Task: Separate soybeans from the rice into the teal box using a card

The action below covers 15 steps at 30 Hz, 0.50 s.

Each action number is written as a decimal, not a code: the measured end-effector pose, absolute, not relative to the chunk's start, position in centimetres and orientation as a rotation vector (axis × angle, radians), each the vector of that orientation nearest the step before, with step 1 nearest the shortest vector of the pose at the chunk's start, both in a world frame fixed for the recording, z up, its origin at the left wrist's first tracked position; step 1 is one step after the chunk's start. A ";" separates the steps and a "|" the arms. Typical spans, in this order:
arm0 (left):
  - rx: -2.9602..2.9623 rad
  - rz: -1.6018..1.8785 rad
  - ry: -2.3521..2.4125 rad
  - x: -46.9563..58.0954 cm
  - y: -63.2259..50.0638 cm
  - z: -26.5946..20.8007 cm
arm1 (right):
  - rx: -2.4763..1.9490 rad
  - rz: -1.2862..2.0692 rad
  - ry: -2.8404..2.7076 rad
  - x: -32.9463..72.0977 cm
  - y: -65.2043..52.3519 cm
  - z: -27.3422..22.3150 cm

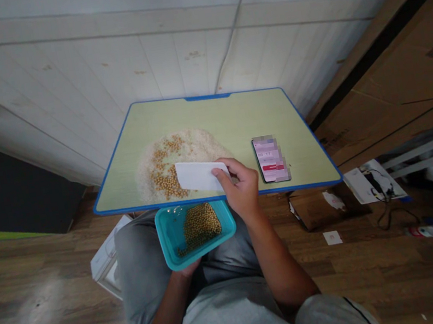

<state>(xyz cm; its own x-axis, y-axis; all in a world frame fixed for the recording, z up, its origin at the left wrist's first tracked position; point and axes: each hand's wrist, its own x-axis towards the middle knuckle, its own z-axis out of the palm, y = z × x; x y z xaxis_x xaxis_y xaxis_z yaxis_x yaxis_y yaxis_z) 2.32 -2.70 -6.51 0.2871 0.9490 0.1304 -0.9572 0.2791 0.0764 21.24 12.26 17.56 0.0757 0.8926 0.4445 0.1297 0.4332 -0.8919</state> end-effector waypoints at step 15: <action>0.197 1.287 -0.096 2.8 -2.5 -4.1 | -1.010 0.732 -1.249 22.5 12.0 16.8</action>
